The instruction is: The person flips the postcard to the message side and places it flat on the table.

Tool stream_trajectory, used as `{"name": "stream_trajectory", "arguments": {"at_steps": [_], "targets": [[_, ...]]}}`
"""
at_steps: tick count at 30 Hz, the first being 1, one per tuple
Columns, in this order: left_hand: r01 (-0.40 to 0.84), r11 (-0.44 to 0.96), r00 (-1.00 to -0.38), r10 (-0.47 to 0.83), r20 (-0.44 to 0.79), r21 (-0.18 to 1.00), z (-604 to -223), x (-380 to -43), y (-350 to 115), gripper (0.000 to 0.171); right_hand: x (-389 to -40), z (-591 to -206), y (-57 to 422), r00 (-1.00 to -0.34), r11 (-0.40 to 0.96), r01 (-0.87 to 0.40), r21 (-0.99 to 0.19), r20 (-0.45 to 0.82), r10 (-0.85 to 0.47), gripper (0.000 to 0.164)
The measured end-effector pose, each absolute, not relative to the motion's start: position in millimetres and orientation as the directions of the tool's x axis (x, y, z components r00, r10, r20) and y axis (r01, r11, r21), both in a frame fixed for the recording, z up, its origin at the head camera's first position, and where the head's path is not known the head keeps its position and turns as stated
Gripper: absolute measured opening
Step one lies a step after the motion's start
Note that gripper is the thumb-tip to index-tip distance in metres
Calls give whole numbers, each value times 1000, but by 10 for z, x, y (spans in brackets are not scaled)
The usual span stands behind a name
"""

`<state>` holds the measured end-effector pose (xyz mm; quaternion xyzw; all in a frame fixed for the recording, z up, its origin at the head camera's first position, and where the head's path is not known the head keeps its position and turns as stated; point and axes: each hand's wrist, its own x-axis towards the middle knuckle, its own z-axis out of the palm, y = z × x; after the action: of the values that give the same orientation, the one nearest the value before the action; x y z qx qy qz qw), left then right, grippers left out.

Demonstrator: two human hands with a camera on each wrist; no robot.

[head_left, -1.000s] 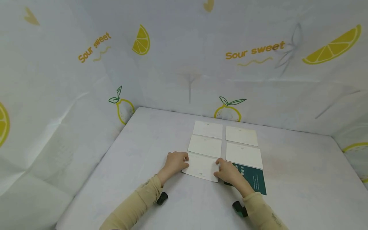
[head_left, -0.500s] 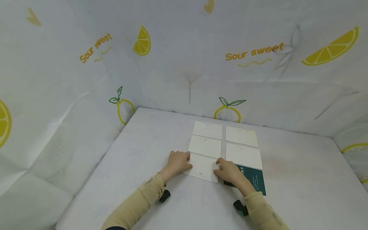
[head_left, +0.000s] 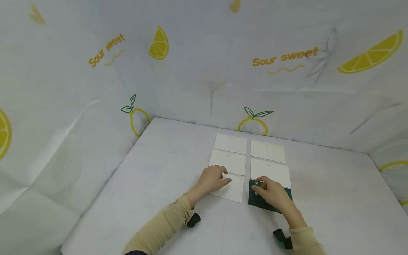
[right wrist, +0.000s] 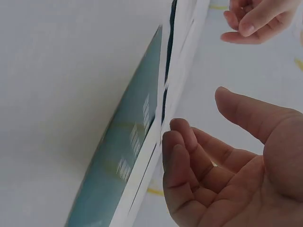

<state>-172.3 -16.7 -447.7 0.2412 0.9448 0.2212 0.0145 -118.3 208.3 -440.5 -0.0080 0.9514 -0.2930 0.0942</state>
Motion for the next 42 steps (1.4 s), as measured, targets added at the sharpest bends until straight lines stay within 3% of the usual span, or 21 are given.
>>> {"name": "stream_trajectory", "arguments": {"at_steps": [8, 17, 25, 32, 42], "targets": [[425, 655, -843, 537, 10, 625, -4516, -1605, 148, 44, -1088, -4369, 2458, -986, 841, 99, -532, -168, 10, 60], [356, 628, -831, 551, -73, 692, -4578, -1463, 406, 61, -973, -4417, 2768, -964, 840, 198, -506, -254, 74, 71], [228, 566, -804, 568, -174, 793, -4558, -1350, 523, 64, -936, -4457, 2815, -939, 798, 298, -524, -311, 146, 81], [138, 519, -775, 587, -235, 844, -4553, -1323, 560, 64, -924, -4493, 2828, -942, 793, 301, -530, -297, 159, 80], [-19, 414, -814, 522, -255, 910, -4558, -1319, 574, 56, -917, -4510, 2813, -947, 788, 297, -539, -273, 171, 78]]}}
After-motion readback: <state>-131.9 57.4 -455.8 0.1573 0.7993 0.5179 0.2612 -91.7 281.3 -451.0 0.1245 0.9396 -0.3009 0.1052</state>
